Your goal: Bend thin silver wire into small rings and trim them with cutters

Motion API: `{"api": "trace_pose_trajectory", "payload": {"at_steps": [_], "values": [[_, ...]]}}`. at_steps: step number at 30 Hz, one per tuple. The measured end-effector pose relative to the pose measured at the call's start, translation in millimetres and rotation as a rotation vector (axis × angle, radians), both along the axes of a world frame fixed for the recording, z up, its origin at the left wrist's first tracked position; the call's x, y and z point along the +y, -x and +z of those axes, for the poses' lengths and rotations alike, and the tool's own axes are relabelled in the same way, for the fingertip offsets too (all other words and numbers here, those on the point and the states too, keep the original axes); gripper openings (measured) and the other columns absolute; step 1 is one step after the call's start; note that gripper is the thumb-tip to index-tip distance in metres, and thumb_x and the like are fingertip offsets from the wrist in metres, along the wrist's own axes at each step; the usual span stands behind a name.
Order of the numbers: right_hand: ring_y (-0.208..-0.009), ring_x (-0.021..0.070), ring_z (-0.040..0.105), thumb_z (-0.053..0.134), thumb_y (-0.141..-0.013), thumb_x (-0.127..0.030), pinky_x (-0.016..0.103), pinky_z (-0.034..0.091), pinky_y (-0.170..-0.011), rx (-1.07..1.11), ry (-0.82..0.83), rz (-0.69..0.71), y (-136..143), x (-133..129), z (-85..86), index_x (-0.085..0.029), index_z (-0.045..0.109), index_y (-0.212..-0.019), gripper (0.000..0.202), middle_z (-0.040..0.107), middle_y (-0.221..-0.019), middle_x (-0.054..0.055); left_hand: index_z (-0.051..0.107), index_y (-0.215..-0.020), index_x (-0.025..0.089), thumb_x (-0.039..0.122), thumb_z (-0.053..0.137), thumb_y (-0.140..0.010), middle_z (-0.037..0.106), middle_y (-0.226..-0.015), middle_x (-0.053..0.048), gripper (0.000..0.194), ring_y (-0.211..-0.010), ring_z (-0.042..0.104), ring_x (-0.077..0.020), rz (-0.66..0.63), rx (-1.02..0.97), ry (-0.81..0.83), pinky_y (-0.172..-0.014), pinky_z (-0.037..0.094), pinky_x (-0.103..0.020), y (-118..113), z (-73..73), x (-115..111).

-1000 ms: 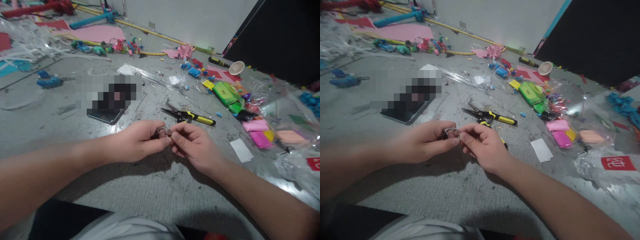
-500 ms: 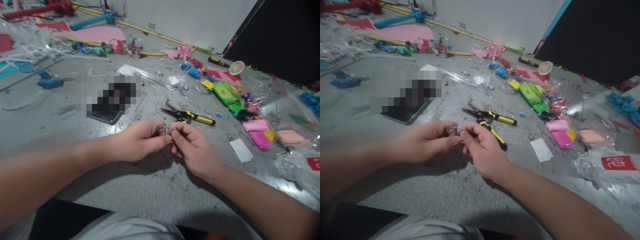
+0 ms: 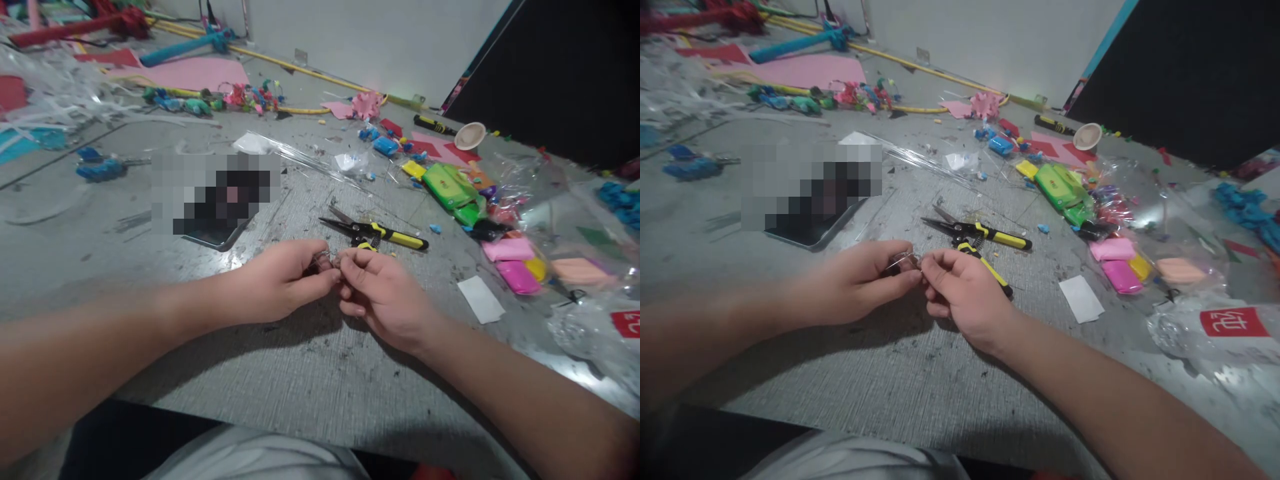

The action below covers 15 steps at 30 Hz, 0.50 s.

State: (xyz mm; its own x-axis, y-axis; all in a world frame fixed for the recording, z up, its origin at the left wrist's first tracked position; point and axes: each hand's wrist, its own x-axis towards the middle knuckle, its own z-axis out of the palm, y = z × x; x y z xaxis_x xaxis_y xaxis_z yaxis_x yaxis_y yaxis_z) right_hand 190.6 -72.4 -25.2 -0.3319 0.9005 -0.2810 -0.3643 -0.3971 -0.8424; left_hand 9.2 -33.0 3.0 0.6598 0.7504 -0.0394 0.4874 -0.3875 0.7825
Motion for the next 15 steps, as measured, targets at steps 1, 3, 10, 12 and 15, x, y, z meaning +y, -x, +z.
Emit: {"api": "trace_pose_trajectory", "payload": {"at_steps": [1,3,10,12,15], "values": [[-0.062,0.0089,0.04,0.088,-0.075,-0.043,0.018,0.028,-0.045,0.014,0.005,0.005,0.5,-0.1,0.1,-0.018,0.063,-0.081,0.036,0.052,-0.074,-0.002,0.046,-0.071,0.019,0.028,0.055,-0.092,0.045,-0.059,0.007,0.024,-0.054,0.041,-0.0081,-0.012,-0.005,-0.001,-0.053,0.033,-0.023,-0.1,0.2,0.3],[-0.062,0.0087,0.038,0.088,-0.075,-0.042,0.018,0.028,-0.047,0.027,0.004,0.006,1.5,-0.6,-0.4,-0.018,0.063,-0.08,0.035,0.05,-0.074,-0.003,0.045,-0.07,0.019,0.027,0.054,-0.092,0.044,-0.059,0.007,0.025,-0.054,0.041,-0.0079,-0.033,-0.017,0.006,-0.053,0.033,-0.023,-0.3,0.5,1.1],[-0.067,0.0107,0.042,0.086,-0.076,-0.045,0.022,0.034,-0.053,0.021,-0.043,0.067,1.4,0.7,-0.7,-0.019,0.063,-0.082,0.035,0.055,-0.083,0.0,0.046,-0.072,0.019,0.029,0.052,-0.093,0.046,-0.062,0.006,0.024,-0.056,0.043,-0.0084,-0.075,-0.029,0.038,-0.053,0.034,-0.022,0.4,-0.4,1.8],[-0.066,0.0108,0.043,0.083,-0.078,-0.048,0.023,0.035,-0.053,-0.014,-0.064,0.082,-1.2,2.3,0.7,-0.02,0.062,-0.082,0.036,0.054,-0.081,0.0,0.047,-0.072,0.019,0.03,0.052,-0.093,0.047,-0.062,0.006,0.024,-0.055,0.043,-0.0086,-0.057,-0.011,0.014,-0.053,0.034,-0.022,0.6,-0.3,1.0],[-0.064,0.0105,0.044,0.079,-0.082,-0.051,0.024,0.038,-0.055,-0.183,-0.201,0.049,-6.1,3.4,3.5,-0.02,0.063,-0.087,0.036,0.054,-0.078,-0.002,0.043,-0.07,0.02,0.028,0.051,-0.092,0.044,-0.058,0.007,0.025,-0.053,0.04,-0.0089,-0.003,0.035,-0.085,-0.053,0.031,-0.023,0.2,-0.1,-0.4]]}}
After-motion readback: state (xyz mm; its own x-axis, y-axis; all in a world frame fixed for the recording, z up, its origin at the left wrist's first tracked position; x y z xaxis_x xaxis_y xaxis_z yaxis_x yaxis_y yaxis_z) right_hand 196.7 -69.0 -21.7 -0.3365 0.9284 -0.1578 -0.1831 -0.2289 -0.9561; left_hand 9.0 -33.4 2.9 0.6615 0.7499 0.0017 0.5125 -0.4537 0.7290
